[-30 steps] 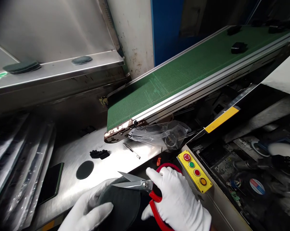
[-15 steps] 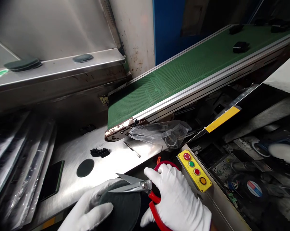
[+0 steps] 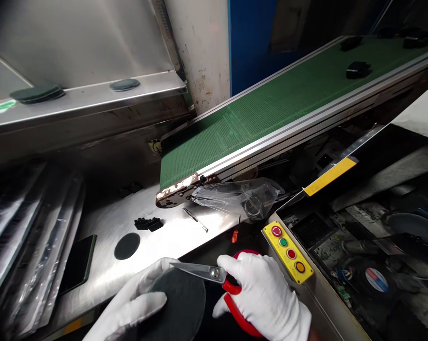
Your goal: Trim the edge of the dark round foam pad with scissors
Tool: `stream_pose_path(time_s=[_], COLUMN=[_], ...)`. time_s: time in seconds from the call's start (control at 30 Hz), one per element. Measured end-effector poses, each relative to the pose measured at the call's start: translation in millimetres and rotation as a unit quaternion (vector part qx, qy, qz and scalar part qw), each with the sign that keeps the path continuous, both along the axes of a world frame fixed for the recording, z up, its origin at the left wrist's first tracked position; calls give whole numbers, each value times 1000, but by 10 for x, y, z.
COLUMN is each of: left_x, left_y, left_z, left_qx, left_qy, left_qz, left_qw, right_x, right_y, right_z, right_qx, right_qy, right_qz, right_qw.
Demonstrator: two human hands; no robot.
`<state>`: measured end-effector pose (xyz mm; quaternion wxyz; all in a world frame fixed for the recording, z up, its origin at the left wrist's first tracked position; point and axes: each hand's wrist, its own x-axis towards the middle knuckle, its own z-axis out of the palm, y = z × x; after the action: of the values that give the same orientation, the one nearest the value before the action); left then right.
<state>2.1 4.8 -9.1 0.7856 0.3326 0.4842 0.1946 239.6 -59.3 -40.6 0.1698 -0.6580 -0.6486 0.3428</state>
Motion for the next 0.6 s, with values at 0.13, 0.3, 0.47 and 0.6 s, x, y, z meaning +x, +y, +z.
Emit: stream_pose_path(time_s=[0.13,0.3,0.47,0.6], left_x=[-28,-51,13,45], left_y=[5,19,4,-16], left_z=[-99,-148,-20,31], left_qx=[25,39,14,-36], left_qy=[18,-1,-37,-48], left_qz=[-24,-61,-44,-40], left_qw=[999,997,998,997], right_x=[-8,-15,-19,-18], right_y=[-17,2,22,3], right_z=[-11,1,-26,-31], right_qx=[7,27,23,8], right_qy=[-4,-20,-8,-4], right_qz=[-7,11,3,0], right_qw=[1000,999,1000,1000])
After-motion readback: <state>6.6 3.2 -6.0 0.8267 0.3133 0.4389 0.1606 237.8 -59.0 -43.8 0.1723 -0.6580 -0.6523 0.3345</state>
